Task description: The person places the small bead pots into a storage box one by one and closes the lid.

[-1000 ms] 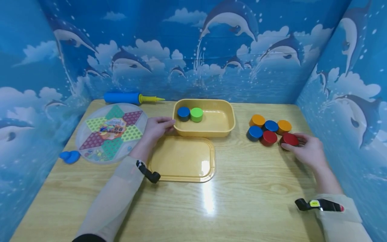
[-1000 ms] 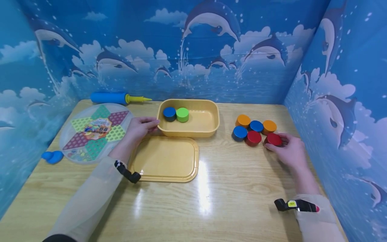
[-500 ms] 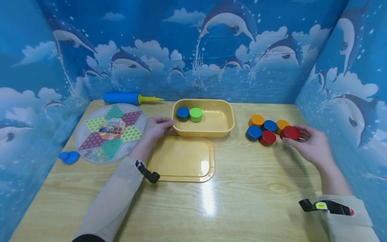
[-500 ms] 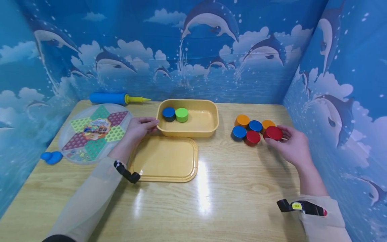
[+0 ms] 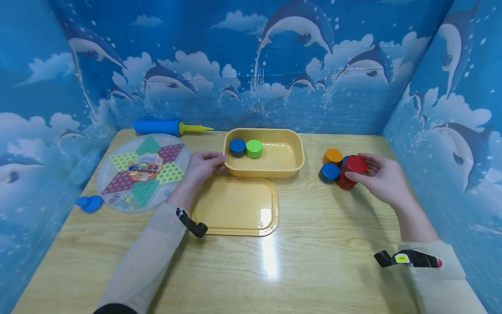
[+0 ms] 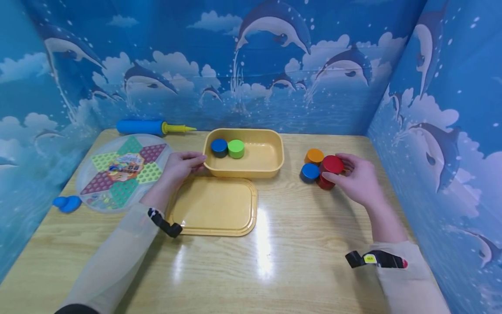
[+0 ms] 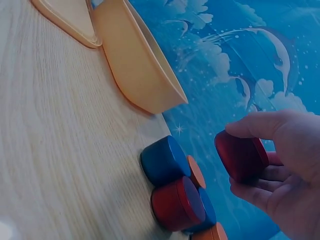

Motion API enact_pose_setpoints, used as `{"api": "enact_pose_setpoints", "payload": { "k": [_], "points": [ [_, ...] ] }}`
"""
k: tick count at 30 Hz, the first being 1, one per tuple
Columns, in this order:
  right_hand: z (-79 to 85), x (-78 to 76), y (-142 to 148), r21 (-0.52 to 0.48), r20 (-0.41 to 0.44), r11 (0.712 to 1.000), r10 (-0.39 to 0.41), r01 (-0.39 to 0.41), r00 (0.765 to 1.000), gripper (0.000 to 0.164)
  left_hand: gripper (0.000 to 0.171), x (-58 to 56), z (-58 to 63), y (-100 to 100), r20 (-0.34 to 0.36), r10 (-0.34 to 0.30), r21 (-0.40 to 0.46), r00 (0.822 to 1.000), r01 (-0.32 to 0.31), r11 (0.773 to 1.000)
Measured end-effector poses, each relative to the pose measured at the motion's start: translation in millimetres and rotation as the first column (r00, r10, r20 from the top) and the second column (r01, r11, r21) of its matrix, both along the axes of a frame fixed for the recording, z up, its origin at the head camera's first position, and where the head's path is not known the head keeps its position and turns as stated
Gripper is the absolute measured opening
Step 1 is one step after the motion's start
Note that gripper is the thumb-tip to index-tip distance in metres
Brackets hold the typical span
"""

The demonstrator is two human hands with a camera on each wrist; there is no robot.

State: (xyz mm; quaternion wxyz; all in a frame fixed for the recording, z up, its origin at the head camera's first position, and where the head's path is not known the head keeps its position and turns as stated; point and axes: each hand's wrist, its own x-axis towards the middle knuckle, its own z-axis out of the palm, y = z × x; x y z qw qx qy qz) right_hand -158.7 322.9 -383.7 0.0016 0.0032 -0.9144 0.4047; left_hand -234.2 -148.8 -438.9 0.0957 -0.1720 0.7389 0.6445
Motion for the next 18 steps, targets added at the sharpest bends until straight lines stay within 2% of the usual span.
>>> {"api": "enact_pose_setpoints", "payload": {
  "k": [8, 18],
  "points": [
    [5.3, -17.5, -18.7, -0.005, -0.002, 0.997, 0.081, -0.081, 0.997, 0.077, 0.036, -0.6, 0.7, -0.6, 0.012, 0.003, 0.013, 1.000, -0.003, 1.000],
    [11.1, -36.7, -46.3, -0.046, 0.039, 0.992, 0.115, -0.113, 0.993, 0.074, 0.034, -0.3, 1.0, 0.2, 0.021, 0.012, 0.010, 1.000, -0.012, 1.000]
  ]
}}
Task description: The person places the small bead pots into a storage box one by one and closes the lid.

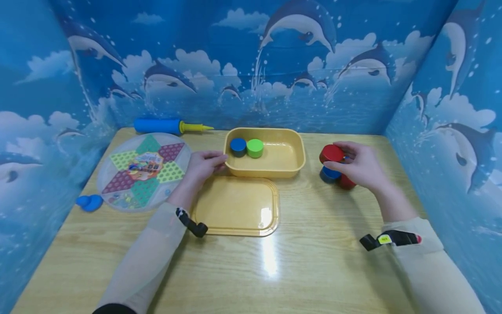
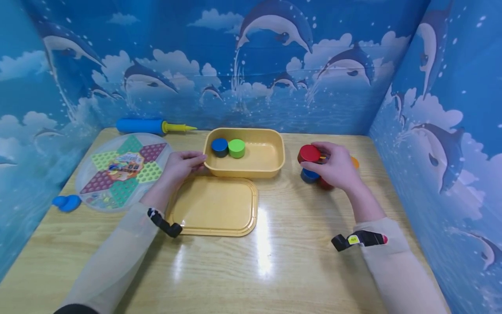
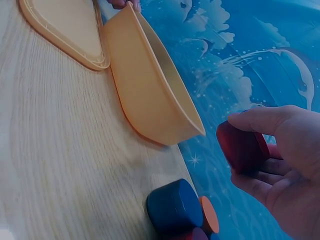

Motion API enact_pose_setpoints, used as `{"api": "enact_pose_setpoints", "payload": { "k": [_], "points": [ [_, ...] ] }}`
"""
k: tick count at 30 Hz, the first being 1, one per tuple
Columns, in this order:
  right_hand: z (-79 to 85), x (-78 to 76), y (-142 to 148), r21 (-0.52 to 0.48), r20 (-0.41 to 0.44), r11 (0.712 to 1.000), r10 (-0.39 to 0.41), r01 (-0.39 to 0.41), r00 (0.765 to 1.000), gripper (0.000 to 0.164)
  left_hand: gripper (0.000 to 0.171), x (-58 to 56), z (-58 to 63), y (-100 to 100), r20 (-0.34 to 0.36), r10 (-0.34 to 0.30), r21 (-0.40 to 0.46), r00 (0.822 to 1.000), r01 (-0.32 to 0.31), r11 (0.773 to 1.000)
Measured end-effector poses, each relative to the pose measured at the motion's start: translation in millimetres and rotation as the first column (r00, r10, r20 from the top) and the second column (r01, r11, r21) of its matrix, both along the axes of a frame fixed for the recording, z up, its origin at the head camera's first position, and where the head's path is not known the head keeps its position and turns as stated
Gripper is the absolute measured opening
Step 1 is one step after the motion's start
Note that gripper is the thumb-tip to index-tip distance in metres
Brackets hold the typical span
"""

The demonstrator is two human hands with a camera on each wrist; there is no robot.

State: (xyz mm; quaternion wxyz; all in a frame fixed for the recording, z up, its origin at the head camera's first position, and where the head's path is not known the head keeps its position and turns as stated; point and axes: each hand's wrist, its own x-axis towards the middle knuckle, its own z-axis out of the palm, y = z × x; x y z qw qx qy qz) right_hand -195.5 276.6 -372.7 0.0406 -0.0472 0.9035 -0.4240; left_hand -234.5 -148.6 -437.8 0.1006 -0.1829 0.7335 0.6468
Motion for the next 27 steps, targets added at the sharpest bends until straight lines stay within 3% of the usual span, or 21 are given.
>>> {"api": "enact_pose_setpoints", "payload": {
  "k": [11, 27],
  "points": [
    [-0.4, -22.9, -31.1, -0.030, -0.039, 0.996, 0.089, -0.090, 0.995, 0.067, 0.033, -0.2, -0.5, 0.0, -0.002, -0.006, -0.004, 1.000, 0.006, 1.000],
    [-13.7, -67.3, -68.7, -0.142, -0.011, 0.970, 0.197, -0.197, 0.980, 0.067, 0.034, -0.6, -2.7, -0.7, -0.030, -0.012, -0.011, 0.999, 0.011, 1.000]
  ]
}}
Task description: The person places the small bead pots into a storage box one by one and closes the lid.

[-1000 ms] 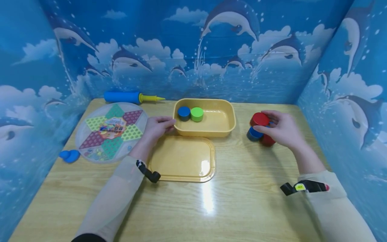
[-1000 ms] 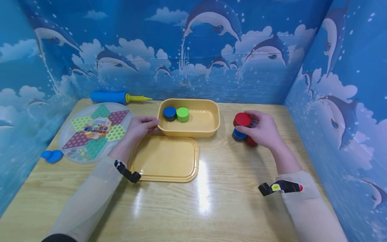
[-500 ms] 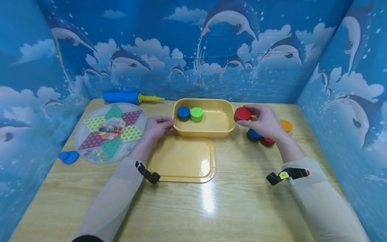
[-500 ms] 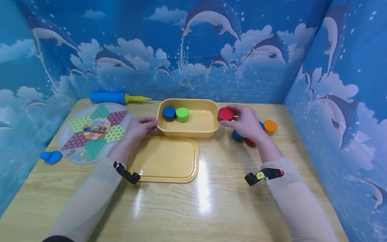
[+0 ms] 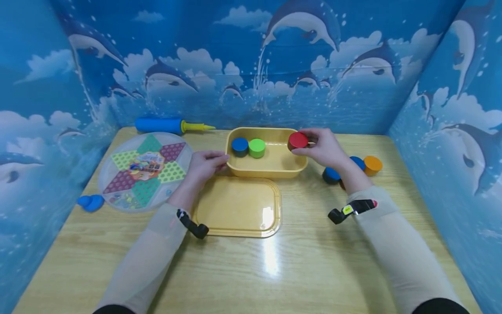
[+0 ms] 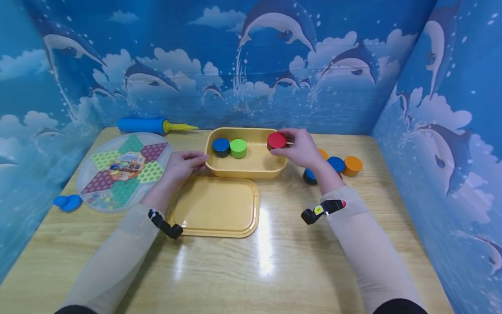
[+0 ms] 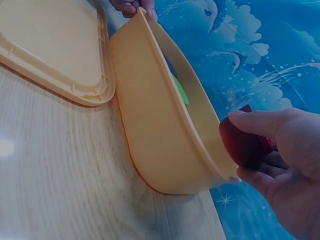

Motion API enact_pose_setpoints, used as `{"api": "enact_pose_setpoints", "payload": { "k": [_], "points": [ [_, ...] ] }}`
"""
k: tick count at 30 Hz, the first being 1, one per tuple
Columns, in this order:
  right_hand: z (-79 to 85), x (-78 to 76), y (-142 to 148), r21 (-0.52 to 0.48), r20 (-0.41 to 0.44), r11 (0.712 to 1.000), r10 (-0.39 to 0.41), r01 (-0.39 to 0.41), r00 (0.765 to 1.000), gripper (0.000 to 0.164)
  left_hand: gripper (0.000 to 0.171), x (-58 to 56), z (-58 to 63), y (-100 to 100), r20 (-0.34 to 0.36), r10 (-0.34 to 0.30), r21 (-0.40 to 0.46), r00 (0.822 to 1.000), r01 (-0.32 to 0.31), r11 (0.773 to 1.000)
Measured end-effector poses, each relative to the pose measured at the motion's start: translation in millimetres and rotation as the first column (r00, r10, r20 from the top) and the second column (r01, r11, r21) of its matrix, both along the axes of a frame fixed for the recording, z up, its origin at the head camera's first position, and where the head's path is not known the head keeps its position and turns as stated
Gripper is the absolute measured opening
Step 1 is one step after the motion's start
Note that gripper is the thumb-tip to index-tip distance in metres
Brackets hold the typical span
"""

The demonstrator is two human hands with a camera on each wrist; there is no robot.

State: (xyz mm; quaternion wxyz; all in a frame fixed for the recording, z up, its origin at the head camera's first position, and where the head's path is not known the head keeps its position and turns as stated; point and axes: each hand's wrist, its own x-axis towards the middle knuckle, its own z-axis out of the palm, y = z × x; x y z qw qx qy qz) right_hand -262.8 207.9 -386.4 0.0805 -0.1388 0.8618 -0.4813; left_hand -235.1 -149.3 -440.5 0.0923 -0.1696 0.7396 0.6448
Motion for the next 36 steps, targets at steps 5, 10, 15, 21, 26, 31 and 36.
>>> {"api": "enact_pose_setpoints", "payload": {
  "k": [5, 10, 15, 21, 26, 31, 36],
  "points": [
    [-1.8, -12.6, -12.4, 0.018, 0.001, 0.999, 0.028, -0.028, 1.000, 0.067, 0.032, -0.5, 1.1, -0.7, -0.001, -0.003, -0.009, 1.000, 0.003, 1.000],
    [-3.8, -23.9, -29.3, 0.039, 0.013, 0.996, 0.081, -0.081, 0.997, 0.066, 0.033, -0.6, 1.0, -1.5, -0.011, -0.007, -0.008, 1.000, 0.007, 1.000],
    [-11.2, -33.6, -42.3, 0.085, 0.024, 0.992, 0.089, -0.091, 0.996, 0.060, 0.035, -0.2, 0.3, -1.0, -0.019, -0.014, 0.016, 1.000, 0.014, 1.000],
    [-20.9, -41.9, -50.2, 0.192, 0.038, 0.975, 0.104, -0.109, 0.994, 0.059, 0.035, 0.7, 1.8, -0.1, -0.018, -0.018, 0.012, 1.000, 0.018, 1.000],
    [-25.3, -46.3, -56.4, 0.242, 0.056, 0.964, 0.099, -0.110, 0.993, 0.064, 0.035, 2.0, 2.9, 0.2, -0.016, -0.017, 0.012, 1.000, 0.017, 1.000],
    [-31.7, -50.4, -62.0, 0.274, 0.053, 0.955, 0.107, -0.117, 0.993, 0.062, 0.035, 2.8, 1.9, -0.4, -0.021, -0.015, 0.014, 1.000, 0.015, 1.000],
    [-35.1, -49.9, -67.1, 0.297, 0.036, 0.948, 0.106, -0.112, 0.994, 0.060, 0.033, 2.6, 0.3, -1.0, -0.016, -0.010, 0.007, 1.000, 0.010, 1.000]
  ]
}}
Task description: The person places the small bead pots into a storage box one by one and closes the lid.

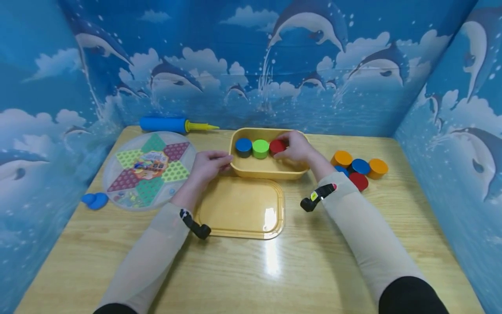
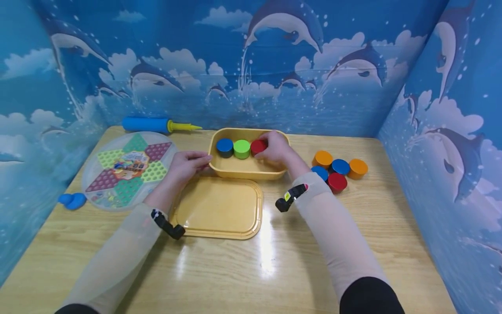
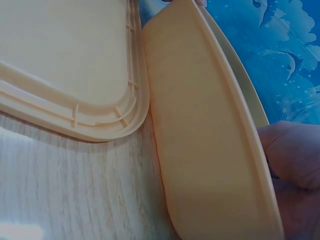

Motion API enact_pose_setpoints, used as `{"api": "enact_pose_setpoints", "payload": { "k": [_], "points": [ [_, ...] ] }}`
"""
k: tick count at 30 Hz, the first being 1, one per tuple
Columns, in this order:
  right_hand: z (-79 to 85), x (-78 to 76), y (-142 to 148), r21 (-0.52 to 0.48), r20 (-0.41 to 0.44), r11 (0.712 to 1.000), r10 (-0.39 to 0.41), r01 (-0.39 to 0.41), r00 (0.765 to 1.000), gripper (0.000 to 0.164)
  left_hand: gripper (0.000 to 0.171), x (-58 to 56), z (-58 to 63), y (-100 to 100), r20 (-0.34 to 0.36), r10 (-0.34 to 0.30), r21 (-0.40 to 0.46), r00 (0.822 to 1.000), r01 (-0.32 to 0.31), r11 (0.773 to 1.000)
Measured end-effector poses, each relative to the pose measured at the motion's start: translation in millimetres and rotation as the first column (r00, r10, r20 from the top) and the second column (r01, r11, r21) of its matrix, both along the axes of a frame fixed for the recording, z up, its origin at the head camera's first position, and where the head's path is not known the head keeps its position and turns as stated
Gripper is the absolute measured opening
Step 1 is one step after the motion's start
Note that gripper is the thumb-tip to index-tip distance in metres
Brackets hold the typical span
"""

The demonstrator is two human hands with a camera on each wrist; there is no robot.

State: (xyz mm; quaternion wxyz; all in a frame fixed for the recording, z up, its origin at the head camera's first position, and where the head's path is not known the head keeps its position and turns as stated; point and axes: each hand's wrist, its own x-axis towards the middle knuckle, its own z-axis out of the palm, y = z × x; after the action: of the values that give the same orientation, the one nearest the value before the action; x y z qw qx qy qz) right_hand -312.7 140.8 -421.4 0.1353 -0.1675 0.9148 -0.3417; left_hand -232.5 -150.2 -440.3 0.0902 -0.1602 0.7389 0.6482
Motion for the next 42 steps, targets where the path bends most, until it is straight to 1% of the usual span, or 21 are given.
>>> {"api": "enact_pose_setpoints", "payload": {
  "k": [5, 9, 13, 16, 21, 26, 31, 35, 40, 42],
  "points": [
    [3.0, 3.4, 0.8, 0.009, 0.001, 1.000, 0.003, -0.003, 1.000, 0.062, 0.033, -0.2, -1.0, 0.7, -0.004, 0.002, 0.006, 1.000, -0.002, 1.000],
    [8.6, 6.5, 4.8, 0.002, 0.017, 1.000, 0.013, -0.013, 1.000, 0.069, 0.032, -1.1, -1.8, 0.5, -0.007, 0.005, 0.010, 1.000, -0.005, 1.000],
    [17.1, 11.4, 14.3, 0.002, 0.027, 1.000, 0.026, -0.026, 0.999, 0.074, 0.032, -1.7, -1.9, 0.3, 0.002, 0.011, 0.008, 1.000, -0.011, 1.000],
    [24.0, 17.2, 24.8, -0.026, 0.035, 0.999, 0.028, -0.027, 0.999, 0.073, 0.032, -1.7, -2.3, 0.8, 0.004, 0.011, 0.017, 1.000, -0.011, 1.000],
    [36.9, 30.2, 41.4, -0.073, 0.002, 0.997, 0.025, -0.025, 1.000, 0.070, 0.032, -1.3, -2.7, 0.9, -0.003, 0.011, 0.016, 1.000, -0.011, 1.000],
    [51.7, 47.6, 57.4, -0.076, -0.035, 0.997, 0.009, -0.011, 0.999, 0.068, 0.033, -1.3, -1.6, 1.5, 0.010, 0.015, 0.008, 1.000, -0.015, 1.000],
    [61.2, 66.6, 74.8, -0.065, -0.044, 0.997, -0.033, 0.030, 0.999, 0.066, 0.033, -1.5, -0.7, 1.9, 0.021, 0.017, 0.010, 1.000, -0.017, 1.000],
    [61.7, 81.3, 88.6, -0.055, -0.051, 0.996, -0.068, 0.065, 0.996, 0.065, 0.033, -1.8, -1.9, 1.4, 0.008, 0.018, 0.025, 1.000, -0.018, 1.000],
    [55.8, 96.7, 106.9, -0.046, -0.102, 0.995, -0.098, 0.094, 0.990, 0.064, 0.034, -2.4, -4.4, 0.8, -0.012, 0.022, 0.059, 1.000, -0.021, 0.998],
    [53.2, 101.8, 114.9, -0.043, -0.116, 0.993, -0.111, 0.107, 0.987, 0.065, 0.034, -2.3, -4.2, 1.4, -0.013, 0.024, 0.059, 1.000, -0.024, 0.998]
  ]
}}
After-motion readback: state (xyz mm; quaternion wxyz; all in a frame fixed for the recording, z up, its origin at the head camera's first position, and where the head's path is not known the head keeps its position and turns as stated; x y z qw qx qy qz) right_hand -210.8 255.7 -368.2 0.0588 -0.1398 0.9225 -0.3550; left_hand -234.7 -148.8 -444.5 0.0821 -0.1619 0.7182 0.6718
